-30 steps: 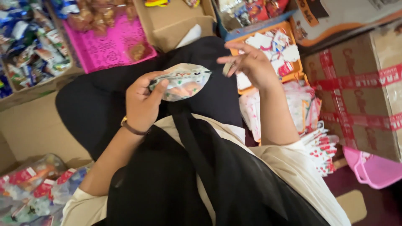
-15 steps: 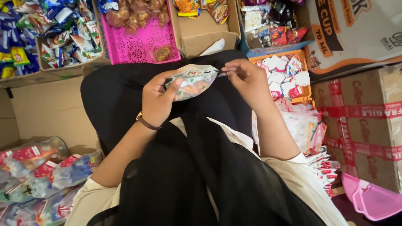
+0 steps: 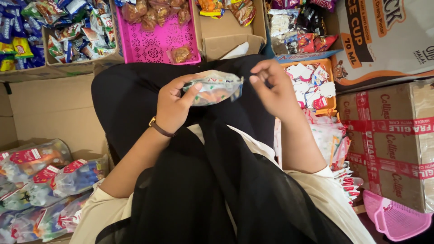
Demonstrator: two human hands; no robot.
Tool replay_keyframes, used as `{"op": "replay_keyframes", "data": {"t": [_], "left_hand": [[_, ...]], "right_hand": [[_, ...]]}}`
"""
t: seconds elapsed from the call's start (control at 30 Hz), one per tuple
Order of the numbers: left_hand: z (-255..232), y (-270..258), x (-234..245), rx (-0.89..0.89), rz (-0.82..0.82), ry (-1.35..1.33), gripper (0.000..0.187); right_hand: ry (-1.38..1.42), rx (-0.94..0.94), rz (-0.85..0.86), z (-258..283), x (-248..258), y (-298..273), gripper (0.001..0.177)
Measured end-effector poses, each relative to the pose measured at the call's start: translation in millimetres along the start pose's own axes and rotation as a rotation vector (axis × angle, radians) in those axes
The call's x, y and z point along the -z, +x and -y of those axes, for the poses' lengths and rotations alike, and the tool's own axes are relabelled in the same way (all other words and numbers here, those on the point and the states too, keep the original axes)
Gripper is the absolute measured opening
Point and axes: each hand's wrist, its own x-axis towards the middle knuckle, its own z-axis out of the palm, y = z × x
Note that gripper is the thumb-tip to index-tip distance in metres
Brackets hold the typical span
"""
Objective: The person packs various snack items into small plastic bags, ties them with rubber bands, and places them into a cardboard box. They repeat this process multiple times, selecting different snack packages from surrounding boxes and trays.
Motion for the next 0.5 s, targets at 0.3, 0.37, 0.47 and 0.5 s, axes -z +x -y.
{"op": "replay_keyframes", "data": {"t": [0.3, 0.37, 0.47, 0.5], "left_hand": [[11, 1, 21, -0.419, 0.315, 0.895, 0.016], [5, -4, 20, -0.357, 0.404, 0.905, 0.016], [-11, -6, 19, -0.169, 0.604, 0.944, 0.023], [-17, -6, 18, -0.042, 0.712, 0.970, 0.037]], "right_hand": [[0.424, -0.081, -0.267, -32, 22, -4, 0.014], [0.441, -0.065, -0.351, -47, 33, -3, 0.017], [0.444, -0.089, -0.478, -37, 45, 0, 0.018], [0.431, -0.128, -0.519, -29, 49, 1, 0.018]]}}
